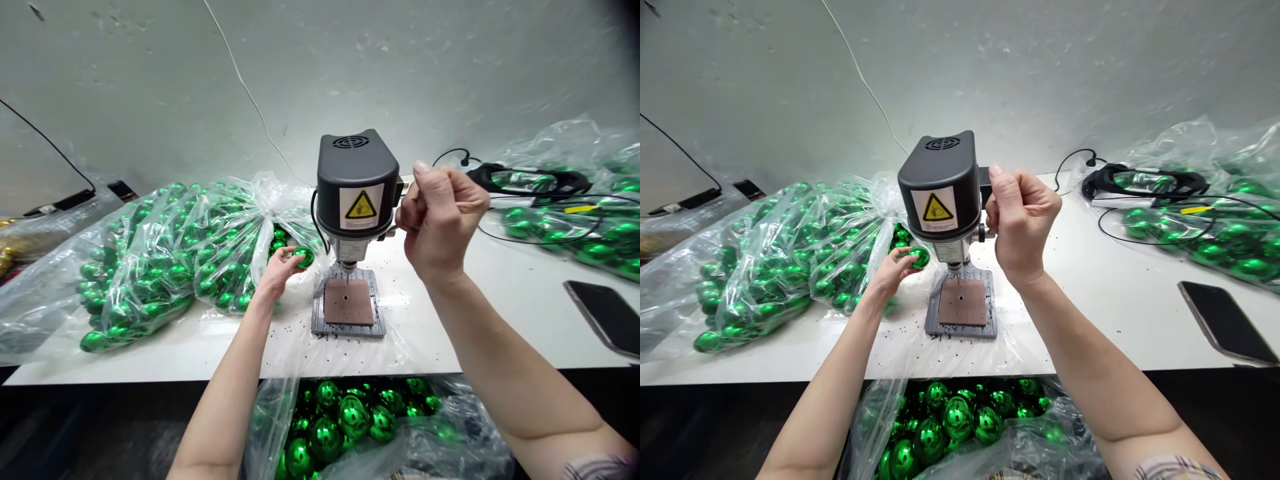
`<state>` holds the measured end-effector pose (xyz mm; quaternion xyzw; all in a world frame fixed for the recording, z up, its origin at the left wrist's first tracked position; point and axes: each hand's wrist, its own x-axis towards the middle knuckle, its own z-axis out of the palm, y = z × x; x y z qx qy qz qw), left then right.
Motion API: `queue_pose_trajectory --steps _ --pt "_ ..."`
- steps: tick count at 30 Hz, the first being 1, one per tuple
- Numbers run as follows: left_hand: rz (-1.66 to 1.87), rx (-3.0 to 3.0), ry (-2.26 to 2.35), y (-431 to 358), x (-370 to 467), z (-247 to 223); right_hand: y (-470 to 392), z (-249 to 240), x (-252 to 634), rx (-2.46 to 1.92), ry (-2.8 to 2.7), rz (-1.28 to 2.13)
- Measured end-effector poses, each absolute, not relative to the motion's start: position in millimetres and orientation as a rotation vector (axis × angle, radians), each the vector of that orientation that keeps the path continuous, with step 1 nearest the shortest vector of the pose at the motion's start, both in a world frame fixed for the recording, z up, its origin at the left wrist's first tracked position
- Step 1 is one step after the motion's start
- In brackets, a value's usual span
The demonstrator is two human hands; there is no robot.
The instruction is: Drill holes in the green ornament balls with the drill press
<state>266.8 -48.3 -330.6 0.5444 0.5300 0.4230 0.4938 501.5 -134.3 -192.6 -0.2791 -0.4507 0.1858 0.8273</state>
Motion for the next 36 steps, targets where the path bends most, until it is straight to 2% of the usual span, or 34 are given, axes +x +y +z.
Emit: queue_pose_trajectory --steps 2,6,15,27,36 --pt "0.996 0.970 1.008 -66.7 274.1 -326.6 -133.5 -193.1 501.5 -0.599 -0.956 0.388" --pt "0.886 0.733 0.895 -96.3 285.2 -328.8 -131.4 -194.1 502.6 -0.601 -0.965 0.388" --pt "0.922 1.261 1.077 -124.6 307.1 -358.2 -129.2 -195.0 503.4 -0.593 -1.017 0.332" --pt "0.998 1.551 1.205 -125.7 334.8 -383.1 -129.5 -195.8 504.5 -0.606 -0.992 0.374" --pt "1.058 1.307 1.200 -120.7 337.7 -385.6 -129.2 -195.5 504.5 -0.637 -0.978 0.369"
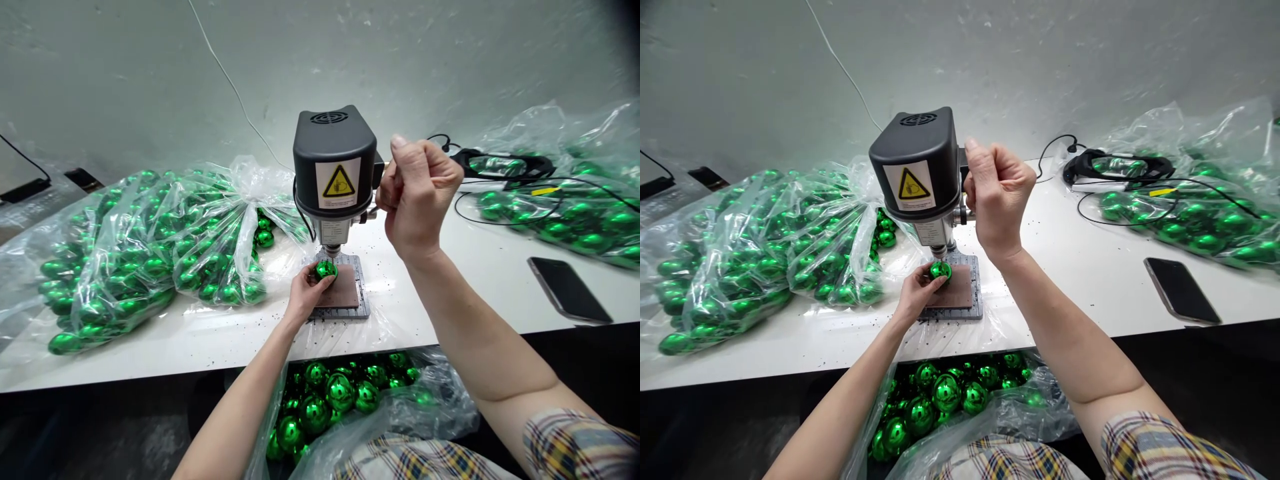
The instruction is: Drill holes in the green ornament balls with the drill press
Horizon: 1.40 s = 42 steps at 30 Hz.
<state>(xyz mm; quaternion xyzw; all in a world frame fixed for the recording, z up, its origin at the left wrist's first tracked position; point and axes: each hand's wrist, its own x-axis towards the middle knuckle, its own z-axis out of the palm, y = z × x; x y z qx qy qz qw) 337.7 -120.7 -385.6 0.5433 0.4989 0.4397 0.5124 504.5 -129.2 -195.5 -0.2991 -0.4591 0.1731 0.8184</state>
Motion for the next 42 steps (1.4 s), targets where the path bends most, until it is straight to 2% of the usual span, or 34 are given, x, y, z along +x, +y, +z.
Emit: queue_pose_trajectory --steps 6,14,19,26,42 --pt "0.996 1.296 1.189 -114.8 333.0 -384.5 -127.9 -196.1 504.5 -0.670 -0.999 0.323" --pt "1.117 1.734 1.242 -132.2 345.5 -390.1 -130.2 -193.6 503.6 -0.635 -0.982 0.354" --pt "1.084 1.712 1.303 -138.2 348.7 -391.6 -134.4 -196.4 504.9 -0.613 -1.006 0.383" --pt "1.082 1.615 1.246 -138.1 347.1 -390.9 -145.1 -218.4 502.7 -0.609 -1.041 0.250" --pt "1.129 1.598 1.168 -138.1 347.3 -395.8 -146.5 -274.1 513.6 -0.297 -1.345 -0.013"
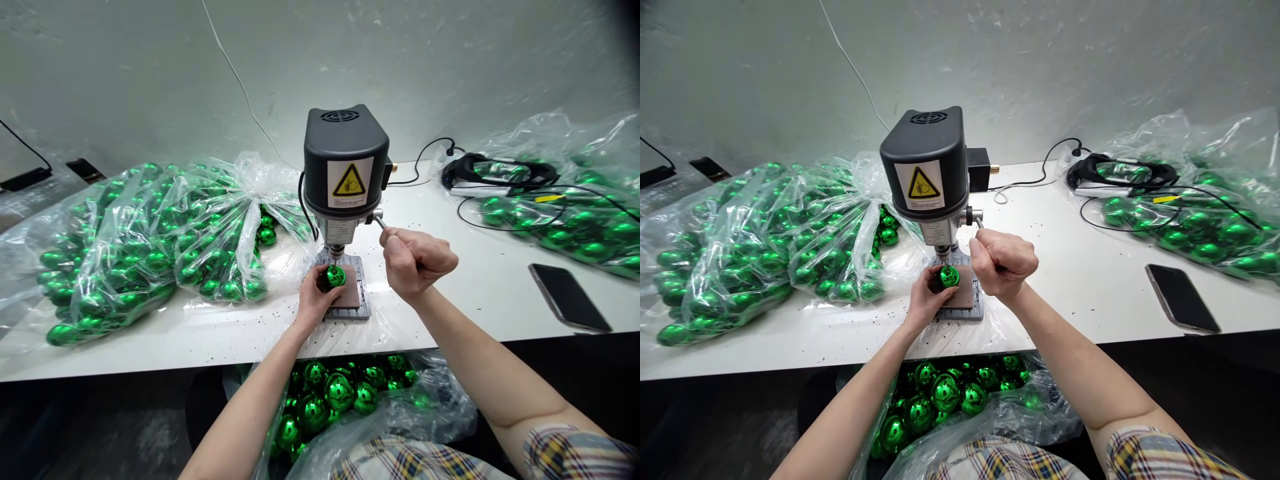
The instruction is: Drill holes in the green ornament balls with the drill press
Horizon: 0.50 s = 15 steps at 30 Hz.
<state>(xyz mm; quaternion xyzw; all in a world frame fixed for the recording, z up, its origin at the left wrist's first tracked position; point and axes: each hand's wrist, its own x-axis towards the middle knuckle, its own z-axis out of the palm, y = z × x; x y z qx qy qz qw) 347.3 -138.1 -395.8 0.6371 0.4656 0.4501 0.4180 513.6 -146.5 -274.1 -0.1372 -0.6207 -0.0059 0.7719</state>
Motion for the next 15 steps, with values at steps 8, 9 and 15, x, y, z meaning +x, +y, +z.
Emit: queue_pose_trajectory --steps 8,9,15 --pt "1.130 1.563 1.181 -134.9 349.4 -397.2 -151.7 -262.1 507.6 -0.295 -1.324 0.024" --pt "1.128 1.560 1.192 -134.6 350.4 -397.0 -151.2 -253.3 505.6 -0.345 -1.238 0.069" --pt "0.991 1.753 1.372 -156.5 326.4 -364.8 -139.2 -190.5 503.3 -0.600 -0.963 0.488"
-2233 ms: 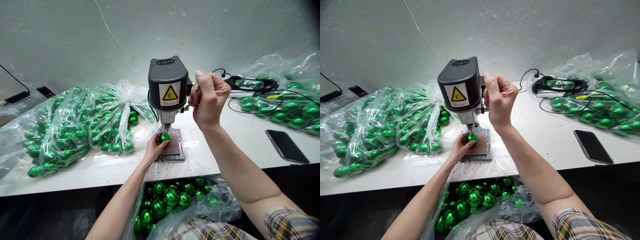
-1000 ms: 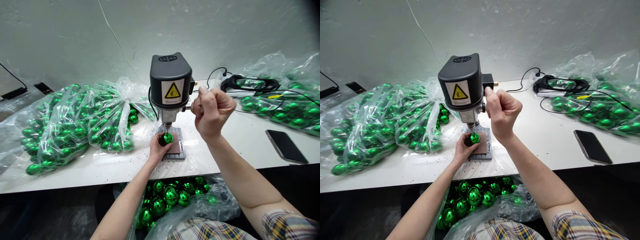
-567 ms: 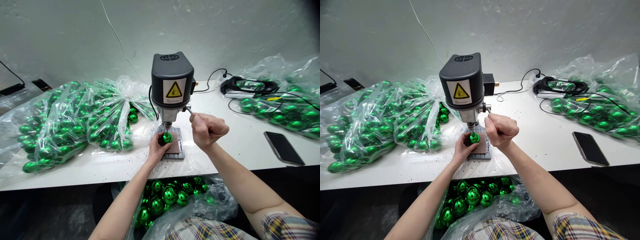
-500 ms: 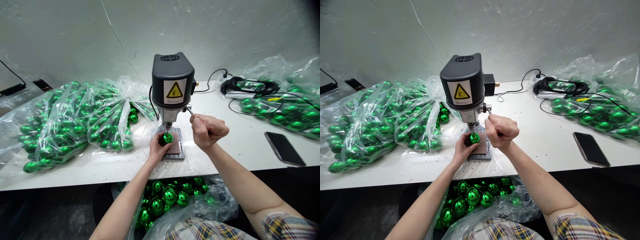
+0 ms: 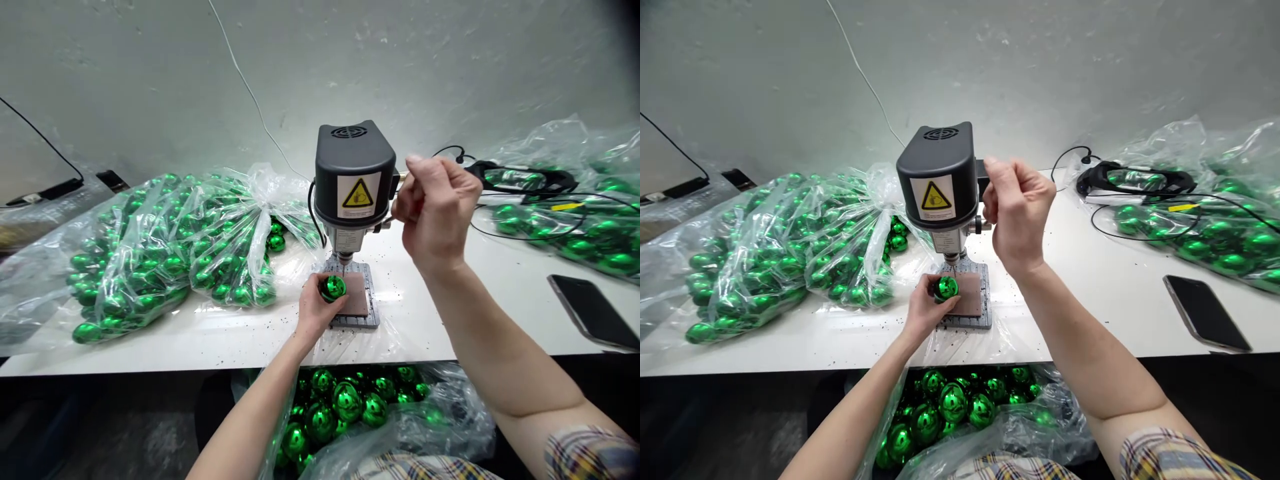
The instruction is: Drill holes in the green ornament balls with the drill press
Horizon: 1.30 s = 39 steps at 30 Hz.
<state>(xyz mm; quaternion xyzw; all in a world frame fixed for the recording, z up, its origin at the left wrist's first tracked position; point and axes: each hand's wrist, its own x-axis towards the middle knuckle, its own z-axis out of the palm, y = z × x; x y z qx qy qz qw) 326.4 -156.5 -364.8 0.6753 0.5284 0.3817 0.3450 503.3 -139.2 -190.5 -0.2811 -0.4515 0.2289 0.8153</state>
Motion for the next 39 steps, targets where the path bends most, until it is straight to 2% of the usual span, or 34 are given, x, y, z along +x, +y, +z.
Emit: queue_pose_trajectory --steps 4,8,11,15,18,21,24,26,31,39 --pt "0.597 2.052 1.199 -155.9 284.8 -327.0 -134.6 -182.2 505.0 -0.600 -0.957 0.540" --pt "0.833 2.148 1.591 -89.3 268.5 -315.1 -133.1 -187.8 502.9 -0.584 -0.939 0.484" --pt "0.769 2.018 1.971 -26.6 271.2 -324.4 -131.6 -189.2 502.0 -0.583 -0.971 0.447" --pt "0.696 1.934 2.029 13.7 271.0 -335.7 -131.6 -187.7 502.6 -0.584 -0.948 0.456" --pt "0.808 1.798 1.931 5.8 265.8 -333.1 -132.6 -187.6 503.1 -0.599 -0.955 0.458" --pt "0.963 1.316 1.475 -24.5 260.7 -324.0 -132.0 -188.8 503.0 -0.613 -0.973 0.414" --pt "0.904 0.916 1.029 -64.2 260.4 -316.4 -129.9 -189.8 502.6 -0.598 -0.974 0.383" --pt "0.852 0.755 0.903 -88.7 264.5 -315.1 -128.6 -190.1 502.5 -0.572 -0.956 0.396" --pt "0.859 0.622 0.827 -125.2 283.5 -323.2 -126.2 -190.8 503.5 -0.537 -0.955 0.405" --pt "0.929 1.026 1.033 -136.1 306.1 -355.7 -125.0 -190.1 503.8 -0.551 -0.945 0.432"
